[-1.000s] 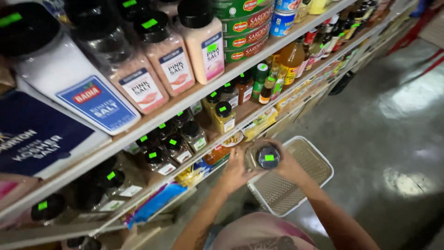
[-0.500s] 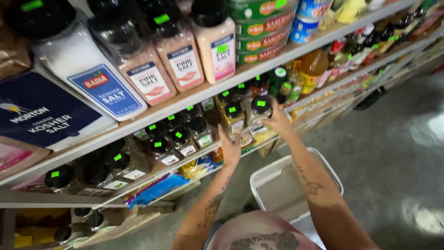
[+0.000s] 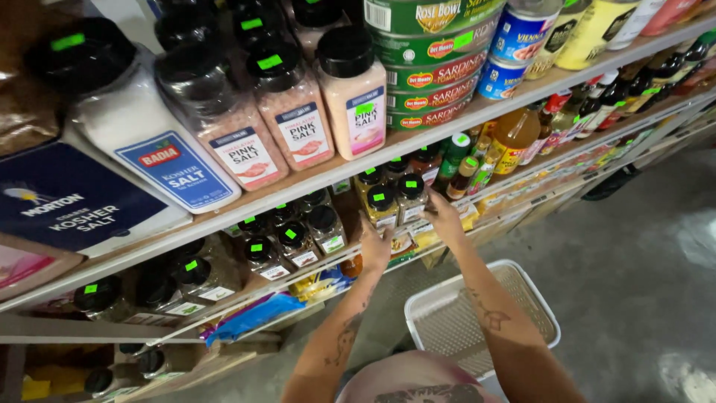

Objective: Organizing and arranging jars of spices and containers of salt on grocery store shelves.

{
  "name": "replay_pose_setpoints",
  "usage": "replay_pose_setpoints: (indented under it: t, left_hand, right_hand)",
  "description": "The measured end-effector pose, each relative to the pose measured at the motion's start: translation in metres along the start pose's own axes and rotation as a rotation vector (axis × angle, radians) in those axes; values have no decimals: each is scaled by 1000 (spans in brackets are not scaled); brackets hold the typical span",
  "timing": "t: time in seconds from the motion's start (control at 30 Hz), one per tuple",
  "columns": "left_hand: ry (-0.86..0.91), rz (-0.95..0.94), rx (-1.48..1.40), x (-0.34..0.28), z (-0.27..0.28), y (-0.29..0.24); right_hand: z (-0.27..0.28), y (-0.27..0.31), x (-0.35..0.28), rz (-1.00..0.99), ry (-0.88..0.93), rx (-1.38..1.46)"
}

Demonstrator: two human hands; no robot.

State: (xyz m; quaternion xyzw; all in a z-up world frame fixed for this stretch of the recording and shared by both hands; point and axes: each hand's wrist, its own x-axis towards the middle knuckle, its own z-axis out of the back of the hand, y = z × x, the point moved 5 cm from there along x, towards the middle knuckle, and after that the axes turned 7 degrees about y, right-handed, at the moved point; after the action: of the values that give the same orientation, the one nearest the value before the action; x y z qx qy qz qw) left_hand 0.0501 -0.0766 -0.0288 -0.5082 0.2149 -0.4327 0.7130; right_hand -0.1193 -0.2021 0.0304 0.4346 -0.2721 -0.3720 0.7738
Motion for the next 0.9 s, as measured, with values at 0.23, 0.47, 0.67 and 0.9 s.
replay_pose_setpoints:
  t: [0.23,0.47,0.67,0.9]
  left_hand:
    - [39,247,111,-4,9,-26]
    - [-13,229,150,-2,7,-19]
    - [17,270,168,-1,6,-17]
    - [-47,142,236,0,0,-8]
  right_hand:
    - [-8,-4,4,230,-19,143]
    - [-13,-1,7,162,-30,158]
    - [-13,2,5,61,-31,35]
    - [-22,-10,6,157,-41,257]
